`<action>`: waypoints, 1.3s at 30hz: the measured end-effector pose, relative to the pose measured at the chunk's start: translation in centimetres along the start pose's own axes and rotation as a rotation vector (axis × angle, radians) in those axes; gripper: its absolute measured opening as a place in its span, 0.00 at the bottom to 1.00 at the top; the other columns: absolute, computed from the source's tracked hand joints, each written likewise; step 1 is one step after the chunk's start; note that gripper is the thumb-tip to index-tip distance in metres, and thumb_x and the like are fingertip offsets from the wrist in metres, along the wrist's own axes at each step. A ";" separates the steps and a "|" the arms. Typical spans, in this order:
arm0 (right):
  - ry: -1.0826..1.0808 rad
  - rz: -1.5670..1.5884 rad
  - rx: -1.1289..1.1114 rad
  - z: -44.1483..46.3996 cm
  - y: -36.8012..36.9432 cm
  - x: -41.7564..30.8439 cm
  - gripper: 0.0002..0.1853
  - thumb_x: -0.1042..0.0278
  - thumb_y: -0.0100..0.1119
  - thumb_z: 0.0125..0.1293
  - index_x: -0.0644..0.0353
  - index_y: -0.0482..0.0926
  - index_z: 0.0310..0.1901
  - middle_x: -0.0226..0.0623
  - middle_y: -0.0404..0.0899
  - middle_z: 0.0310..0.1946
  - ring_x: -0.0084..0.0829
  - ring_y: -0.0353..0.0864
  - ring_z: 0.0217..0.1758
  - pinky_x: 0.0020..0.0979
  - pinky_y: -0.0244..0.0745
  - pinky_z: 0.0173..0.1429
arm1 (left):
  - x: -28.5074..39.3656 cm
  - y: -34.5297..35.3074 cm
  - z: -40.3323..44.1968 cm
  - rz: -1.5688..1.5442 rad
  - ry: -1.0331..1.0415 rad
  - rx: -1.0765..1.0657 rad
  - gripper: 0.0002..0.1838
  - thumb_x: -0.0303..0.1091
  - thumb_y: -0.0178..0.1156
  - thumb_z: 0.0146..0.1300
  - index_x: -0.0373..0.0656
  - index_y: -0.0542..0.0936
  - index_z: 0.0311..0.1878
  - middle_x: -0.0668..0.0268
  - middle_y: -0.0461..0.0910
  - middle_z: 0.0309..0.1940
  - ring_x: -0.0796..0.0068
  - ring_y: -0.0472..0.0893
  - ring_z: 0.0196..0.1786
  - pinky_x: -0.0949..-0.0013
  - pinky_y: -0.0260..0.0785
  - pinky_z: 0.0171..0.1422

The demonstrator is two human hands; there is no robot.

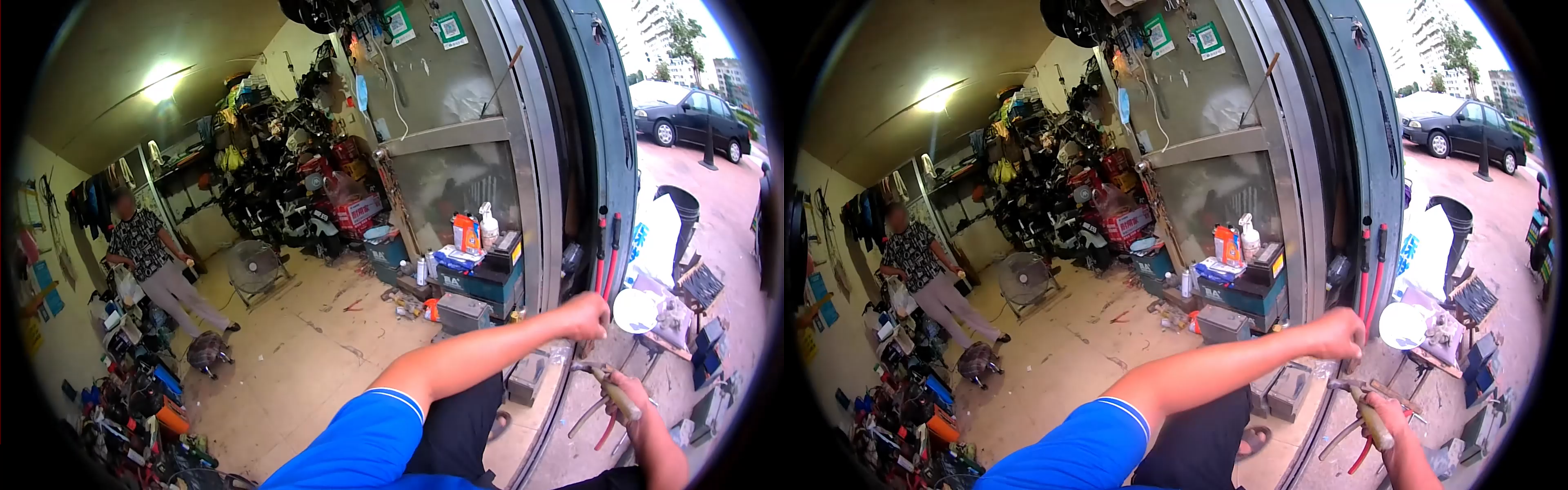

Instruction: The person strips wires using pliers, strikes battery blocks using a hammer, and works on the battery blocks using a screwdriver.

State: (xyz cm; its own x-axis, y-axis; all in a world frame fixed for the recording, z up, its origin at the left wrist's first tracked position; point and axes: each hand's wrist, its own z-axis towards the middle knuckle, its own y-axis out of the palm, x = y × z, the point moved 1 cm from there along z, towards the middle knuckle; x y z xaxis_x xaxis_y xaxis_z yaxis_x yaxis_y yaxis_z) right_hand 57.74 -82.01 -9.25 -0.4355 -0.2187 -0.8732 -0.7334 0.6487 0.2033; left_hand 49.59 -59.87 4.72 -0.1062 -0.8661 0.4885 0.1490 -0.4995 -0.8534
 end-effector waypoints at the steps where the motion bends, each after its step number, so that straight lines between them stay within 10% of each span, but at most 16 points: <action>1: -0.032 -0.040 0.044 -0.8 0.2 -0.4 0.12 0.62 0.58 0.67 0.65 0.79 0.38 0.39 0.76 0.25 0.31 0.70 0.16 0.32 0.64 0.16 | 0.4 1.3 0.0 -0.050 -0.036 -0.048 0.11 0.34 0.71 0.53 0.36 0.88 0.35 0.52 0.87 0.31 0.61 0.88 0.35 0.61 0.80 0.44; 5: -0.118 -0.099 0.214 -1.0 -1.4 -0.1 0.17 0.55 0.59 0.66 0.64 0.80 0.35 0.39 0.77 0.24 0.33 0.73 0.17 0.33 0.68 0.19 | -0.1 6.0 0.4 -0.365 -0.439 -0.363 0.22 0.45 0.60 0.71 0.30 0.86 0.40 0.51 0.87 0.27 0.62 0.87 0.25 0.61 0.81 0.34; 10: -0.337 -0.064 0.374 -6.0 -1.2 -1.7 0.11 0.63 0.61 0.64 0.63 0.82 0.37 0.33 0.80 0.28 0.25 0.75 0.26 0.30 0.69 0.30 | -1.1 13.3 3.4 -0.948 -0.555 -0.682 0.52 0.79 0.40 0.69 0.31 0.71 0.67 0.37 0.80 0.57 0.43 0.85 0.55 0.45 0.80 0.58; 17: -0.441 -0.132 0.496 -10.4 -3.8 -0.5 0.13 0.60 0.63 0.69 0.64 0.83 0.43 0.28 0.81 0.31 0.20 0.75 0.31 0.25 0.72 0.36 | 5.2 21.6 6.8 -1.709 -0.439 -0.725 0.19 0.49 0.57 0.72 0.45 0.78 0.55 0.63 0.84 0.49 0.65 0.83 0.51 0.55 0.77 0.59; 23: -0.587 0.175 0.815 -13.8 -9.0 -0.9 0.13 0.54 0.63 0.74 0.56 0.79 0.44 0.17 0.67 0.24 0.12 0.62 0.21 0.20 0.54 0.23 | 7.5 23.2 5.0 -1.629 -0.229 -0.908 0.30 0.45 0.55 0.70 0.47 0.72 0.73 0.70 0.83 0.47 0.79 0.82 0.50 0.73 0.74 0.50; 31: -0.574 0.075 0.894 -12.7 -8.3 -0.6 0.25 0.59 0.61 0.75 0.65 0.71 0.66 0.33 0.79 0.46 0.24 0.80 0.48 0.25 0.75 0.50 | 8.5 24.5 4.2 -1.827 -0.097 -1.042 0.30 0.52 0.54 0.73 0.47 0.72 0.72 0.62 0.79 0.64 0.66 0.81 0.62 0.58 0.76 0.61; 39: -0.463 -0.183 0.977 -9.9 -7.9 -2.1 0.28 0.57 0.61 0.75 0.65 0.69 0.69 0.31 0.80 0.36 0.15 0.77 0.39 0.23 0.76 0.35 | 7.8 24.0 4.7 -1.995 -0.177 -0.799 0.25 0.43 0.60 0.69 0.45 0.70 0.66 0.65 0.77 0.55 0.67 0.81 0.53 0.58 0.76 0.59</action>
State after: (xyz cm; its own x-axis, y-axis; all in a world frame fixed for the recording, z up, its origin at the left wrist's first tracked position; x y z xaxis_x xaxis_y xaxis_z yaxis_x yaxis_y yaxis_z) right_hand 59.28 -93.94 -4.62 0.0261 -0.2083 -0.9777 0.0522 0.9770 -0.2068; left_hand 56.92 -78.75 -11.12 0.5186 0.6451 0.5611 -0.3551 -0.4345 0.8277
